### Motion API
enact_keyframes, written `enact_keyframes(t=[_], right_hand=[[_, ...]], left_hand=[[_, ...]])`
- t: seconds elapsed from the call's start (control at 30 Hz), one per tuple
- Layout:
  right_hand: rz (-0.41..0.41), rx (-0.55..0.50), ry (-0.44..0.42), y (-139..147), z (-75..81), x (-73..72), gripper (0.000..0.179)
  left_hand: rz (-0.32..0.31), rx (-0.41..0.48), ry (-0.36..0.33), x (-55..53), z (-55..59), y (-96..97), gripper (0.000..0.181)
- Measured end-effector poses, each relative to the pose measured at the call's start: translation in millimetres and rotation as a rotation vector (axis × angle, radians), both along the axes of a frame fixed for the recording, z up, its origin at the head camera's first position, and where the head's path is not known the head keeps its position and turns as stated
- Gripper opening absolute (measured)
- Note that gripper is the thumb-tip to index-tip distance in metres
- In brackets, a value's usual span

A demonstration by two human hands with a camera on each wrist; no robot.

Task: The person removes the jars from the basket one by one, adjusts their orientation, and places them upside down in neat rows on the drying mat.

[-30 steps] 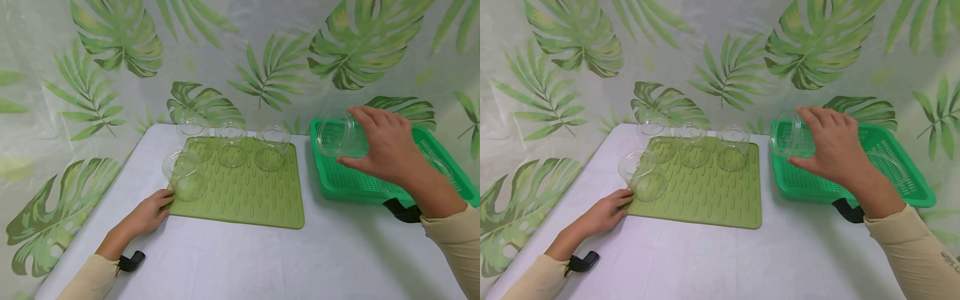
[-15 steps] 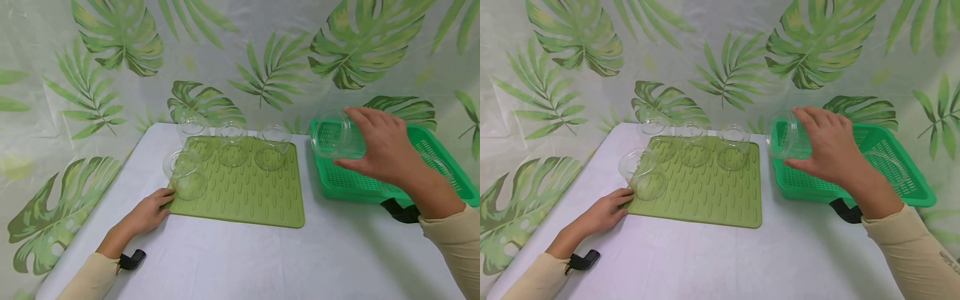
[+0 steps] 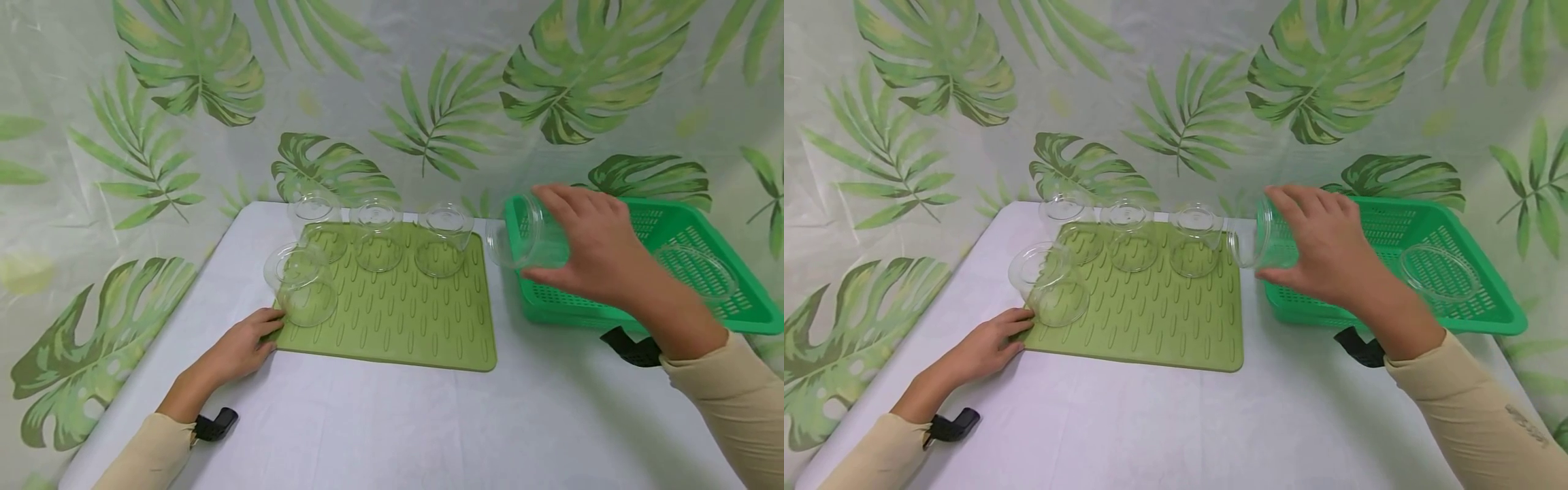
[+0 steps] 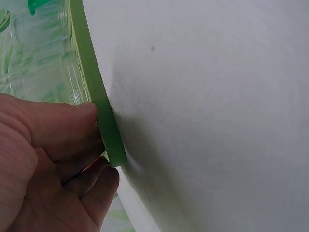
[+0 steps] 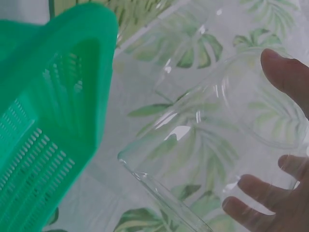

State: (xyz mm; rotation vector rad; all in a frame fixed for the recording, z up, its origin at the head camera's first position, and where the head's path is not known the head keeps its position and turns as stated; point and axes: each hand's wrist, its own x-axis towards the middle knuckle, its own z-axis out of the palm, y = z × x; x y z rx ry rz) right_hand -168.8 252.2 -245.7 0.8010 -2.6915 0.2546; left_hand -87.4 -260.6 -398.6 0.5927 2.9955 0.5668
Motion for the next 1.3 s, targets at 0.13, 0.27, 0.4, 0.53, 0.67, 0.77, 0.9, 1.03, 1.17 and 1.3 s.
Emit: enact_keyframes(t=[0.13, 0.27, 0.4, 0.53, 0.67, 0.77, 0.9, 1.03, 1.17, 1.3], right_hand=[[0.03, -0.003, -0.004, -11.1, -3.6, 1.4, 0.108], [0.065, -0.008, -0.012, -24.1, -8.5, 2.3, 0.108], [0.117, -0.013, 0.004, -36.5, -15.6, 2.6, 0.106], [0.158, -0.018, 0.022, -47.0, -22.6, 3.9, 0.106], [0.158, -0.001, 0.024, -54.4, -28.1, 5.3, 0.106], [0.153, 0.01, 0.032, -57.1, -31.1, 5.7, 0.106], [0.162, 0.008, 0.053, -58.1, -33.0, 5.8, 0.107], [0.16, 0.013, 0.055, -58.2, -34.2, 5.5, 0.107], [0.157, 0.011, 0.045, -58.1, -35.5, 5.3, 0.107], [0.16, 0.011, 0.038, -59.7, -34.8, 5.2, 0.107]], left_hand=[[0.004, -0.004, -0.008, 0.3, 0.3, -0.2, 0.038], [0.011, -0.003, -0.012, 1.0, 0.9, -0.2, 0.038], [0.015, -0.007, -0.006, 1.3, 1.3, -0.3, 0.038], [0.014, -0.004, -0.001, 1.8, 2.1, 0.1, 0.037], [0.01, -0.004, 0.003, 2.4, 2.7, 0.6, 0.037], [0.013, -0.003, 0.004, 3.2, 2.9, 0.7, 0.037], [0.023, 0.014, 0.004, 4.2, 2.9, 0.4, 0.037], [0.031, 0.03, -0.004, 4.7, 2.1, 0.3, 0.037], [0.043, 0.04, -0.019, 4.5, 2.0, -0.1, 0.039], [0.09, 0.09, 0.01, 6.7, 12.1, -9.8, 0.036]])
